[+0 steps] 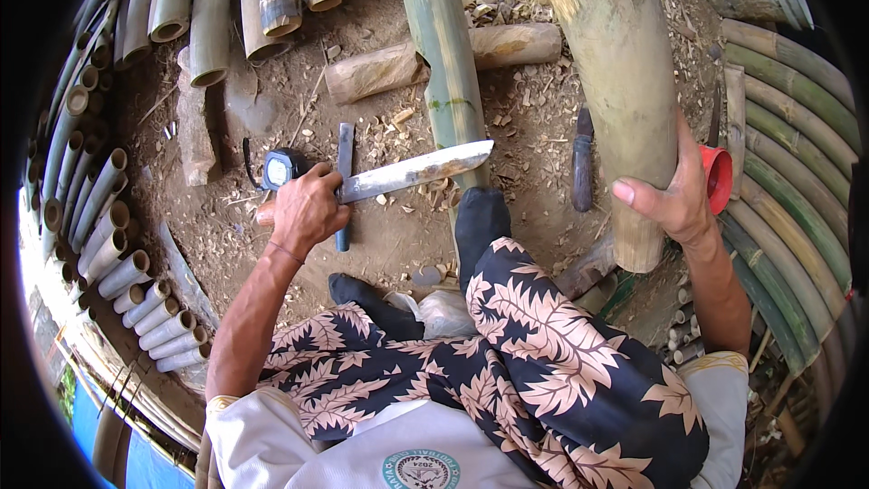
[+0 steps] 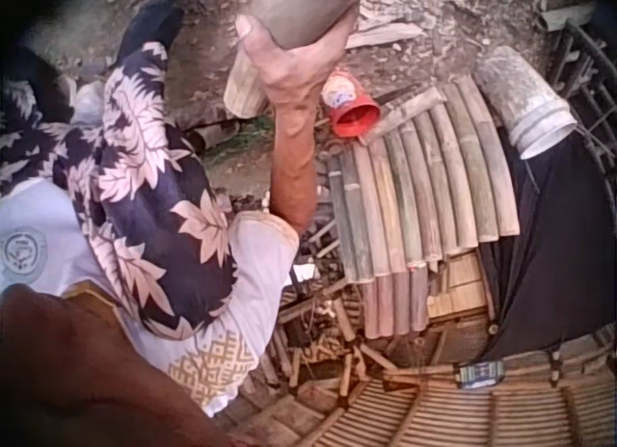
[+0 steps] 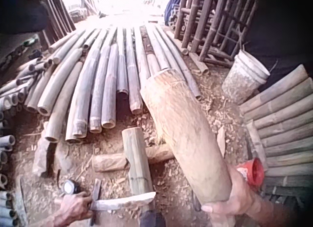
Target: The person uses a knife and a curved blade to carve and hollow out a hole in a bamboo segment and then inserts a long bamboo pole into it to check the fit.
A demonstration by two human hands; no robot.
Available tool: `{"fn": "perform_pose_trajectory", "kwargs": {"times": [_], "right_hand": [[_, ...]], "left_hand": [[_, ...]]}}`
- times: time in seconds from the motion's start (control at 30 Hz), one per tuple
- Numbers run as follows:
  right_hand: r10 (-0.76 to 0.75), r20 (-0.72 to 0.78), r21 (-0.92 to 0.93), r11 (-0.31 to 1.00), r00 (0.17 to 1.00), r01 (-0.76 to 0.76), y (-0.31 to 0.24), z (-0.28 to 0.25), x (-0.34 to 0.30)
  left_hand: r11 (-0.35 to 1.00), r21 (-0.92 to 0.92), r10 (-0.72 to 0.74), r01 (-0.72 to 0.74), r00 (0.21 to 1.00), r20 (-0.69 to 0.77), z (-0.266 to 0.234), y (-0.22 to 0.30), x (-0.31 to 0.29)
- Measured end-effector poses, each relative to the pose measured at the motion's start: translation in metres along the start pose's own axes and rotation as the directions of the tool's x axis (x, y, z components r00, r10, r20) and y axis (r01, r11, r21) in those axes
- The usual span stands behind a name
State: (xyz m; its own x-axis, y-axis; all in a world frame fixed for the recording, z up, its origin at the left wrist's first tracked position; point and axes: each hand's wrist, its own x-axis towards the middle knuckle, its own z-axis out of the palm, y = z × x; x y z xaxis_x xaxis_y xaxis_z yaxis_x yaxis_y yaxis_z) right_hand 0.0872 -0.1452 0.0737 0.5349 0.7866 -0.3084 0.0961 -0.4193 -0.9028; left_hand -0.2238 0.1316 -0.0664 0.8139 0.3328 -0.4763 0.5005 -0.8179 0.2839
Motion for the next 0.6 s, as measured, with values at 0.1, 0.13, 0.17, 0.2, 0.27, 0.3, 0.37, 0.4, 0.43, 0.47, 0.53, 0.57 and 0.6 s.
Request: {"fn": "perform_pose_trajectory", "kwargs": {"times": [0.1, 0.13, 0.17, 0.2, 0.27, 0.3, 0.37, 0.4, 0.43, 0.47, 0.53, 0.57, 0.6], "right_hand": [[0.027, 0.003, 0.023, 0.999, 1.000, -0.027, -0.002, -0.001, 0.001], [0.024, -0.004, 0.031, 0.999, 1.000, -0.023, -0.003, 0.001, 0.001], [0.020, -0.012, 0.038, 0.999, 1.000, -0.020, -0.004, 0.002, 0.002], [0.008, -0.007, 0.029, 1.000, 1.000, -0.008, -0.004, 0.002, 0.002], [-0.016, 0.002, 0.010, 1.000, 1.000, 0.016, -0.004, 0.003, 0.004], [-0.016, 0.013, 0.011, 1.000, 1.000, 0.016, -0.004, 0.006, 0.005], [-0.022, 0.039, 0.018, 1.000, 0.999, 0.022, -0.003, 0.013, 0.008], [-0.115, 0.079, -0.110, 0.986, 0.990, 0.123, -0.001, 0.017, 0.009], [-0.200, 0.124, -0.240, 0.944, 0.972, 0.225, 0.001, 0.021, 0.009], [-0.275, 0.180, -0.359, 0.875, 0.944, 0.324, 0.003, 0.024, 0.008], [-0.463, 0.415, -0.417, 0.668, 0.783, 0.616, 0.008, 0.032, 0.008], [-0.505, 0.561, -0.398, 0.530, 0.655, 0.749, 0.008, 0.033, 0.013], [-0.513, 0.693, -0.347, 0.379, 0.507, 0.858, 0.010, 0.032, 0.021]], "left_hand": [[1.000, -0.011, 0.000, 0.000, 1.000, -0.004, -0.001, 0.000, 0.000], [1.000, -0.013, 0.001, -0.001, 1.000, -0.002, 0.001, -0.001, 0.001], [1.000, -0.015, 0.002, -0.002, 1.000, 0.001, 0.002, -0.001, 0.001], [1.000, -0.017, 0.003, -0.003, 1.000, 0.003, 0.003, -0.002, 0.001], [1.000, -0.023, 0.005, -0.005, 1.000, 0.006, 0.003, -0.002, 0.002], [1.000, -0.020, -0.001, 0.002, 1.000, 0.025, 0.003, -0.002, 0.003], [1.000, -0.007, -0.022, 0.023, 0.998, 0.062, 0.001, -0.003, 0.004], [0.999, -0.003, -0.038, 0.039, 0.995, 0.091, 0.001, -0.005, 0.006], [0.999, -0.002, -0.045, 0.046, 0.992, 0.116, 0.003, -0.007, 0.011], [0.999, 0.001, -0.053, 0.053, 0.989, 0.141, 0.005, -0.009, 0.013], [0.977, -0.198, -0.064, 0.084, 0.992, 0.106, 0.001, -0.010, 0.020], [0.992, -0.036, -0.104, 0.118, 0.955, 0.277, -0.008, -0.008, 0.028], [0.995, 0.012, -0.101, 0.102, 0.958, 0.268, -0.007, -0.008, 0.034]]}}
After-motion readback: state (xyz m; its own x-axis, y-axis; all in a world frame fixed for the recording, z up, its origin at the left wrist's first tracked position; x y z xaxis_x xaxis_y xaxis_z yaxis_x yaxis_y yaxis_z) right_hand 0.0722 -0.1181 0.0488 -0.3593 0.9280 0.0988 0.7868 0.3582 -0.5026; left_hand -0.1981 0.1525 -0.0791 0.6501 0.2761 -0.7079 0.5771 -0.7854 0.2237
